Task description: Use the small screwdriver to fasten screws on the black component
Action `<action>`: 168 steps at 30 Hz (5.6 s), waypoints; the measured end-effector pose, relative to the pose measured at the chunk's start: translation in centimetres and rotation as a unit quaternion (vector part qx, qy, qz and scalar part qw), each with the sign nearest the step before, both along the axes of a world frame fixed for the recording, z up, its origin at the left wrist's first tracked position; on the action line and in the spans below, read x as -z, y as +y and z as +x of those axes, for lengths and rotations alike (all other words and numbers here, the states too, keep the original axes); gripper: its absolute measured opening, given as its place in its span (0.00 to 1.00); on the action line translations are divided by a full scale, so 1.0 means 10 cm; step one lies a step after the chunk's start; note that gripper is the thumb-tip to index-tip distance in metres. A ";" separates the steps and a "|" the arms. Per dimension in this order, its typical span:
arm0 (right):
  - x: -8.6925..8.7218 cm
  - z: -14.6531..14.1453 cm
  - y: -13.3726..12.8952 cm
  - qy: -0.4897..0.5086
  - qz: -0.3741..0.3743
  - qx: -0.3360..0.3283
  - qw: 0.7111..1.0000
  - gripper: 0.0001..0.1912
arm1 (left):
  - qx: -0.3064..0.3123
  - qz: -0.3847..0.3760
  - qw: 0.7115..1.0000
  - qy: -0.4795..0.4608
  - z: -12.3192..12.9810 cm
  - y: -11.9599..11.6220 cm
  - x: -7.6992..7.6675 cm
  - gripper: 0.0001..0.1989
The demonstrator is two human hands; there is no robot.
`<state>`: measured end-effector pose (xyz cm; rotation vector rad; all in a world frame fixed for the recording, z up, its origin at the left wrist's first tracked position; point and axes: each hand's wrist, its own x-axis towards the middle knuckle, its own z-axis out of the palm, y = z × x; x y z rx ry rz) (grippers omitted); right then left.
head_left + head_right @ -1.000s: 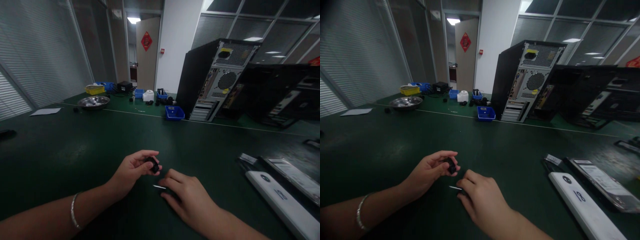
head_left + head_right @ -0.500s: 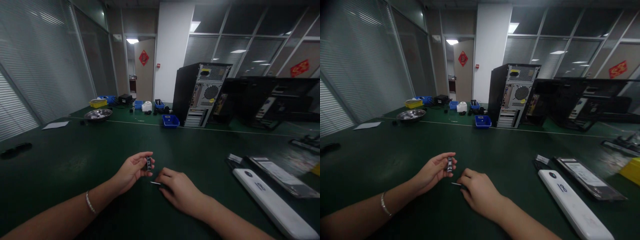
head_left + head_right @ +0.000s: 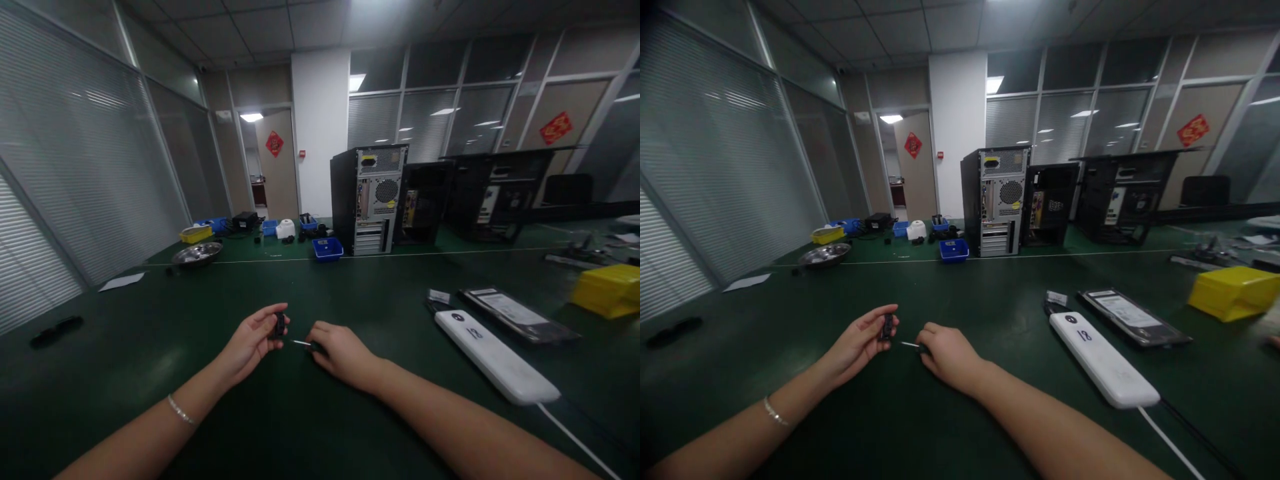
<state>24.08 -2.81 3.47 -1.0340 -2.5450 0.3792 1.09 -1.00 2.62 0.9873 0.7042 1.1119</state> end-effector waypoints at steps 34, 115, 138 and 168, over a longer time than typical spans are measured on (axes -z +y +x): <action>-0.10 -0.10 -0.01 0.287 -0.073 -0.010 0.955 0.05 | 0.054 -0.020 0.997 0.056 0.22 -0.18 -0.01 0.13; -0.02 -0.13 -0.19 0.119 0.063 0.019 0.991 0.16 | 0.001 -0.012 0.991 0.131 0.33 -0.29 -0.04 0.15; 0.04 -0.13 -0.14 0.181 0.008 0.029 0.983 0.20 | 0.026 0.045 0.993 0.108 0.31 -0.28 -0.07 0.09; 0.10 -0.01 0.06 0.186 -0.088 -0.034 0.978 0.22 | 0.007 0.101 0.968 0.229 0.06 -0.09 0.04 0.09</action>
